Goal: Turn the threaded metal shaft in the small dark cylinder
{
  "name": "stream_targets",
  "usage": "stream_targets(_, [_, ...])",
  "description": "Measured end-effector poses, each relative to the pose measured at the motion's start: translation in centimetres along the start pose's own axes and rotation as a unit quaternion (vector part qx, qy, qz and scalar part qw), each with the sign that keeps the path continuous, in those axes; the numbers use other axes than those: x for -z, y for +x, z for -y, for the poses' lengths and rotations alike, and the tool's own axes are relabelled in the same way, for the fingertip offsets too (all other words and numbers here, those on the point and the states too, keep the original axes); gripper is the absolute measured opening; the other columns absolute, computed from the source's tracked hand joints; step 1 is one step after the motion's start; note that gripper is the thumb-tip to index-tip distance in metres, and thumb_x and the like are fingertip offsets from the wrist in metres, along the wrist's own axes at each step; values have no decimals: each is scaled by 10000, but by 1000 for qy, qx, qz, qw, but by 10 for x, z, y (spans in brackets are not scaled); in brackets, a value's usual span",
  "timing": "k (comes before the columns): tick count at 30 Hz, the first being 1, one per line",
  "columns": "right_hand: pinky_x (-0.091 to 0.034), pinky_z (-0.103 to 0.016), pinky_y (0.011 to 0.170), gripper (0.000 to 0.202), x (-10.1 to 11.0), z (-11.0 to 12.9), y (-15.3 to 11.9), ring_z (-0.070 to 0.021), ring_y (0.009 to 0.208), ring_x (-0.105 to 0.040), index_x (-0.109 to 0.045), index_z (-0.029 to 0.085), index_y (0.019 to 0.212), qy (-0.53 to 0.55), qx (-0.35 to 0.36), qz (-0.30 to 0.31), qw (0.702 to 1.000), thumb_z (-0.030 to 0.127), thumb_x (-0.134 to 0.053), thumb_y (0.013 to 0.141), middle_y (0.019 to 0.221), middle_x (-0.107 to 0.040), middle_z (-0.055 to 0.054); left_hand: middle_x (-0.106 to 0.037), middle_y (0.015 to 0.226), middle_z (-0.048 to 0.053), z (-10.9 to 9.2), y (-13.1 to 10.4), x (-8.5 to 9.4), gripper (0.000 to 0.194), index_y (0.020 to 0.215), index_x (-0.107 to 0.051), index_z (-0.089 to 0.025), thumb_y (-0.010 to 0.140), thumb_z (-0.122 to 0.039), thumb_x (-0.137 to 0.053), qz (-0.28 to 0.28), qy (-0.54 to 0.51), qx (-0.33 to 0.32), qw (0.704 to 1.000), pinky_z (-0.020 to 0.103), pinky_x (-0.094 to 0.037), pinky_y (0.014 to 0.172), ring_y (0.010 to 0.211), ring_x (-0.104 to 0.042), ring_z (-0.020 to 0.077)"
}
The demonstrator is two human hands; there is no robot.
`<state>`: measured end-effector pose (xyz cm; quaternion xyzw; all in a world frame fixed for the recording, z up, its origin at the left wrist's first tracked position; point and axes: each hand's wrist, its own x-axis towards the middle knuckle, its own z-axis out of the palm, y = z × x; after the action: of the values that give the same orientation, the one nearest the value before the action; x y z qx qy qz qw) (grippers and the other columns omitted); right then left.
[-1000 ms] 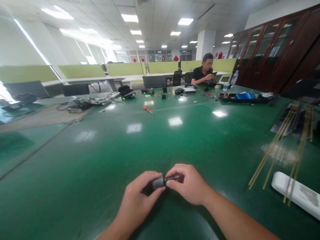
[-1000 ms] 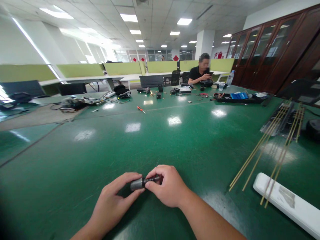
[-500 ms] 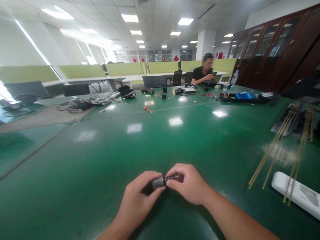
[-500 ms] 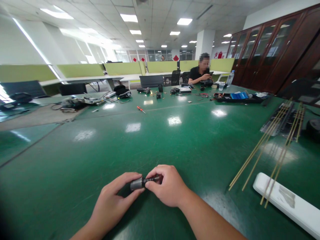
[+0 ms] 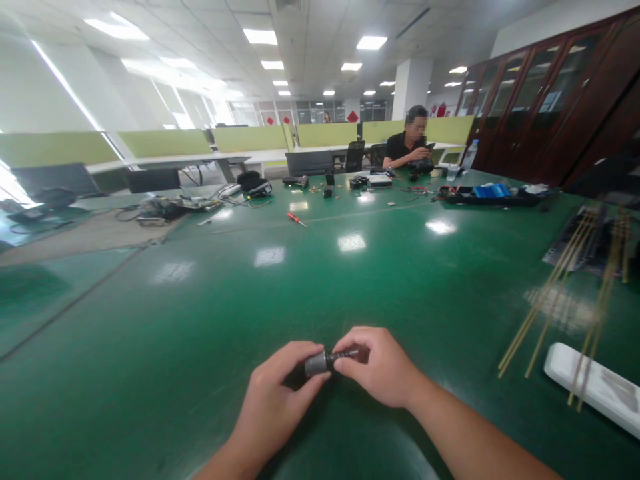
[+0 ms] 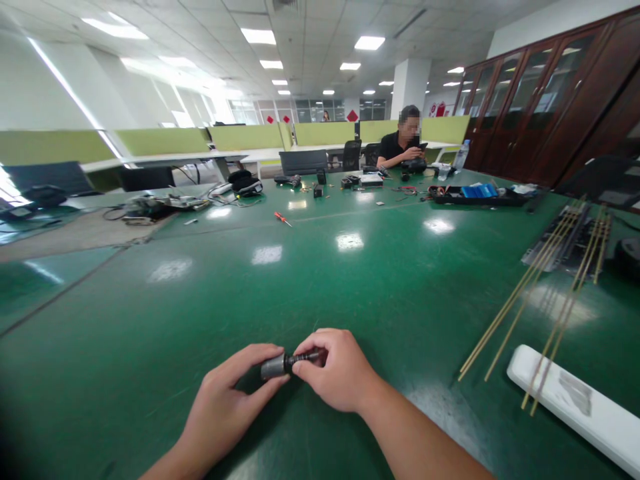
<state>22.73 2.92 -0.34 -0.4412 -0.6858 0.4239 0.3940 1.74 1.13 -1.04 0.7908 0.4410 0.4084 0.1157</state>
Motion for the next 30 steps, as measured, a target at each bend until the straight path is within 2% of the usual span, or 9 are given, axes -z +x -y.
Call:
stream_targets(13, [-454, -241, 623, 105, 0, 0, 0, -150, 681, -614, -782, 167, 847, -4, -21, 0, 1000, 180, -710, 771, 770, -707, -27, -719, 1002, -41, 1, 0, 2, 209, 1071, -680, -300, 866, -301, -723, -1, 8, -2, 1000, 200, -549, 841, 901, -691, 130])
stream_targets(30, [-443, -236, 612, 111, 1, 1, 0, -143, 669, -603, -779, 161, 846, -8, -4, -3, 1000, 168, -696, 774, 762, -705, -26, -726, 988, -13, 0, 2, 2, 187, 1049, -691, -277, 864, -301, -712, -10, 9, -8, 1000, 232, -570, 817, 888, -699, 154])
